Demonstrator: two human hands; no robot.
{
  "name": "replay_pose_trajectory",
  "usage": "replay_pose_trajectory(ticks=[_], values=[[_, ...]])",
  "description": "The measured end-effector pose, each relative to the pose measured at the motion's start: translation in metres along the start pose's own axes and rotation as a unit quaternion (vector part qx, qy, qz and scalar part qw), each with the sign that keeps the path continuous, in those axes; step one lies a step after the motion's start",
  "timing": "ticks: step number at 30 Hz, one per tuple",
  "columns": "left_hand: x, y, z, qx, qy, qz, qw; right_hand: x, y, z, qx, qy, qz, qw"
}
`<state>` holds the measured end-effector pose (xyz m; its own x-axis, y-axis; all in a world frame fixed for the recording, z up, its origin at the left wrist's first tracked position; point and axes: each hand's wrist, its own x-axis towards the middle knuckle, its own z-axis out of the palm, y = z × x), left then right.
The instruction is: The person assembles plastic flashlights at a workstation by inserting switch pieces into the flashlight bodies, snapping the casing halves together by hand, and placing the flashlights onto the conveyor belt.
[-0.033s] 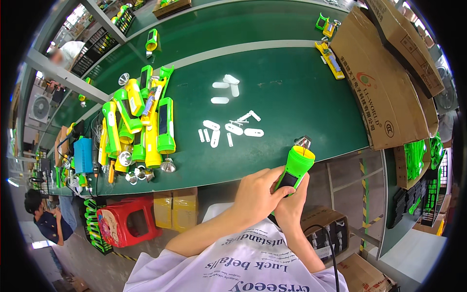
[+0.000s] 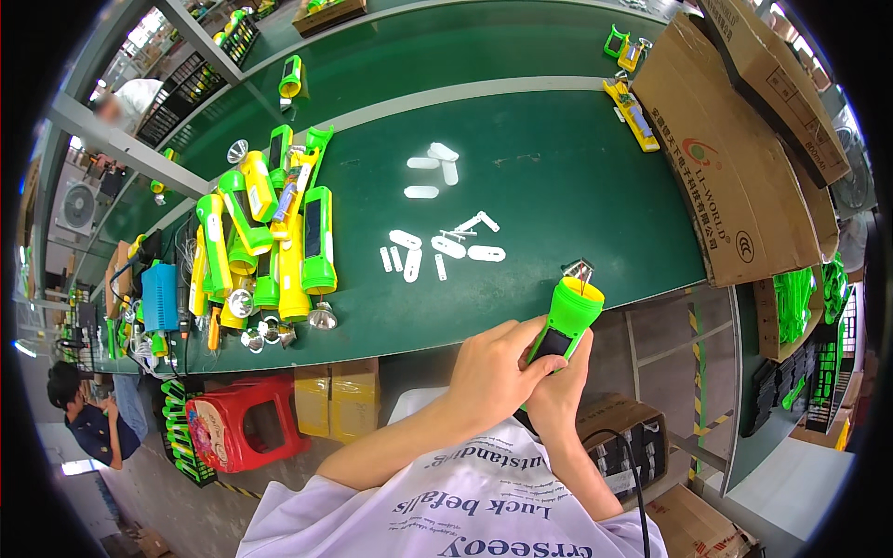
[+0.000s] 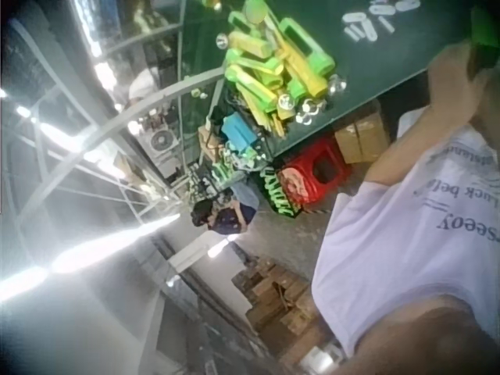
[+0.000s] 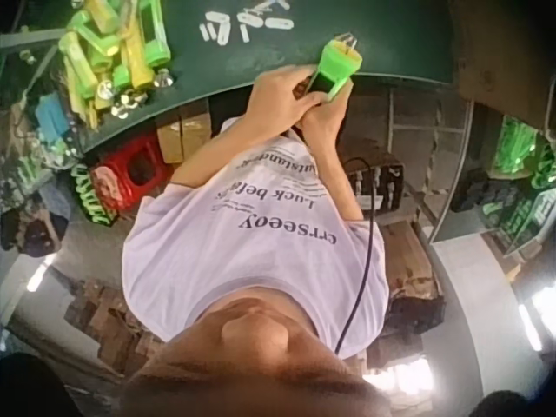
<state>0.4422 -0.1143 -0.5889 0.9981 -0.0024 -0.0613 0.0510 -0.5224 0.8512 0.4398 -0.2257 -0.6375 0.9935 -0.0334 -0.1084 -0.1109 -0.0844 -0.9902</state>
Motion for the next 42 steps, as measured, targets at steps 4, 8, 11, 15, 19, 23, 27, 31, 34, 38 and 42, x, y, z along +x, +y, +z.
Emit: replay_pose_trajectory(ticks=[4, 8, 11, 15, 19, 23, 27, 31, 34, 38, 42], values=[[0.025, -0.032, -0.027, 0.003, 0.017, 0.158, 0.987, 0.006, -0.007, -0.002, 0.123, -0.026, 0.100, 0.987], [0.063, -0.083, -0.107, 0.211, 0.156, 0.105, 0.959, 0.009, -0.012, -0.015, 0.228, -0.044, 0.161, 0.959], [0.076, -0.093, -0.135, 0.314, 0.118, 0.112, 0.935, 0.012, -0.011, -0.017, 0.269, -0.055, 0.183, 0.944], [0.094, -0.085, -0.118, 0.317, 0.085, 0.174, 0.928, 0.011, -0.012, -0.015, 0.275, -0.064, 0.188, 0.941], [0.131, -0.103, -0.119, 0.357, 0.144, 0.116, 0.916, 0.006, -0.009, -0.018, 0.269, -0.063, 0.163, 0.947], [0.154, -0.115, -0.120, 0.375, 0.039, 0.184, 0.908, 0.004, -0.006, -0.027, 0.270, -0.055, 0.168, 0.946], [0.160, -0.122, -0.117, 0.316, 0.034, 0.103, 0.943, 0.003, -0.009, -0.033, 0.281, -0.047, 0.171, 0.943], [0.168, -0.124, -0.129, 0.296, -0.008, 0.052, 0.954, 0.005, -0.006, -0.033, 0.290, -0.061, 0.170, 0.940], [0.159, -0.104, -0.131, 0.246, -0.026, 0.042, 0.968, 0.005, -0.007, -0.033, 0.292, -0.068, 0.173, 0.938], [0.115, -0.069, -0.117, 0.042, -0.127, -0.037, 0.990, 0.004, -0.003, -0.034, 0.293, -0.066, 0.178, 0.937], [0.068, -0.075, -0.087, 0.119, -0.123, -0.036, 0.984, 0.006, 0.002, -0.033, 0.279, -0.066, 0.182, 0.941]])
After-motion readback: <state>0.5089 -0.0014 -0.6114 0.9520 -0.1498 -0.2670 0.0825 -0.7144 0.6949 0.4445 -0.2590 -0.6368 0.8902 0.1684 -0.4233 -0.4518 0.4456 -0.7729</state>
